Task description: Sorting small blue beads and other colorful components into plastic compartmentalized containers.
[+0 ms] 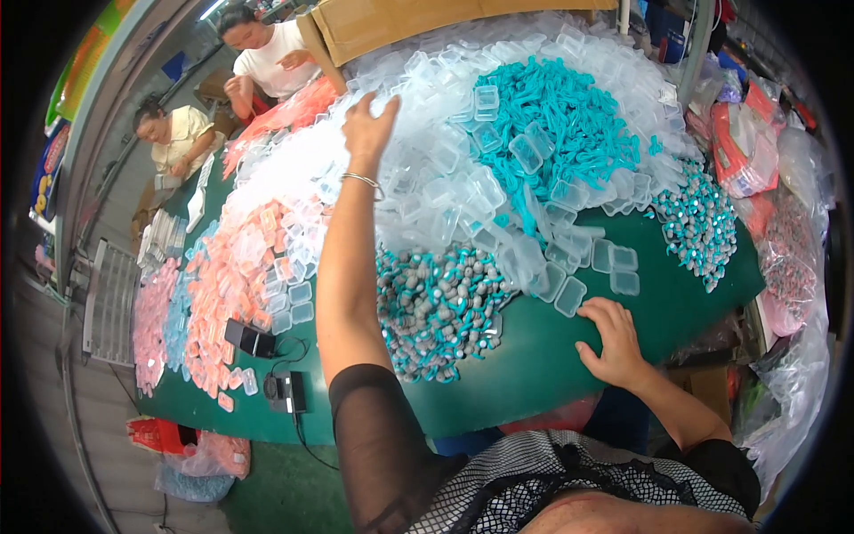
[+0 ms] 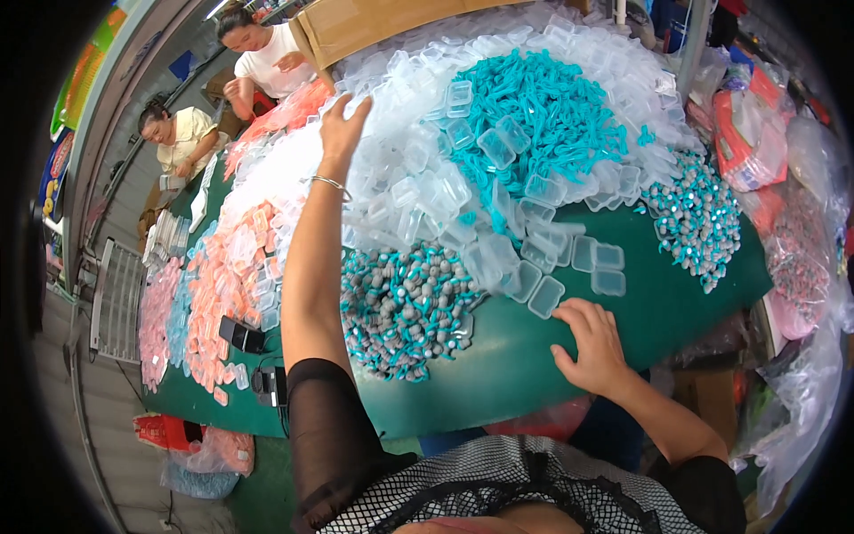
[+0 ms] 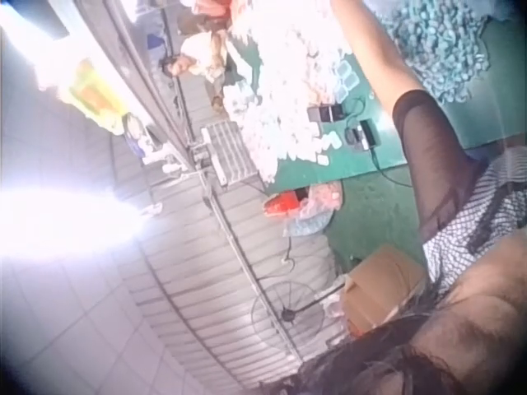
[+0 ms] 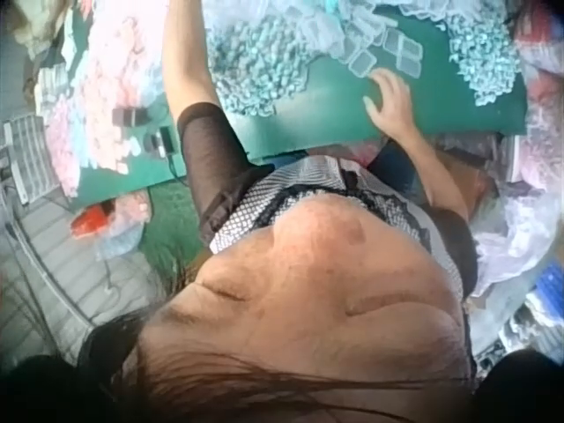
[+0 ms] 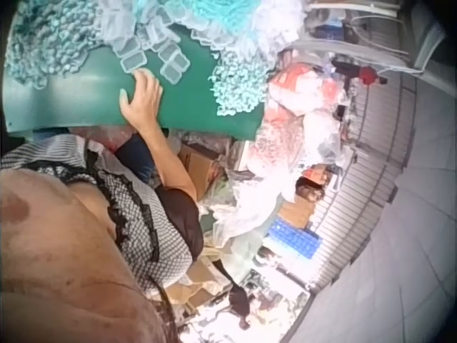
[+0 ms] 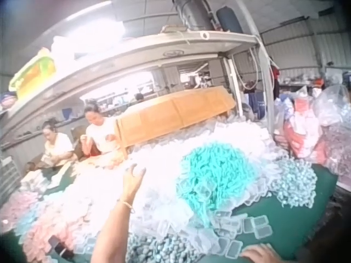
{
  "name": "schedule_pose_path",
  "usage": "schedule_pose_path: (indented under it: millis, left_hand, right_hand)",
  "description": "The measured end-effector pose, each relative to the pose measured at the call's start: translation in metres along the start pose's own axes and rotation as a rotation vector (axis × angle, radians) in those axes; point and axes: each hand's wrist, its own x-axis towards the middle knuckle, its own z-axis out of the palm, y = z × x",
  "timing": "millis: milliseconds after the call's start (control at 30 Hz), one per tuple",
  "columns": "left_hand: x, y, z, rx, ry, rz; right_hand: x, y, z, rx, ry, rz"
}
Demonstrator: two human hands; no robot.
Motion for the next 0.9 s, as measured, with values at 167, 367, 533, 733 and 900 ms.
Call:
schedule_pose_path:
  millis: [167,367,533,733,900]
  left_hand:
    - [0.039,-0.066,0.032,0.041,-0.225,-0.251]
    - [0.028,-0.018,0.031,-0.436,-0.488,-0.183]
    - [0.012,0.028,0.021,-0.448,-0.704,-0.068]
    - [-0.007,0.065,0.036,-0.801,-0.797,-0.113]
    - [-0.034,0.103,0.021,-0.815,-0.927,-0.033]
  right_hand:
    - [0.004,0.000,-0.001,0.017,-0.039,0.036]
    - [0.008,-0.001,-0.004,-0.003,-0.061,0.047]
    - [0.009,0.001,-0.005,-0.012,-0.064,0.010]
    - [0.003,-0.001,-0.003,-0.001,-0.071,0.016]
    - [0.002,0.002,-0.002,0.021,-0.043,0.011]
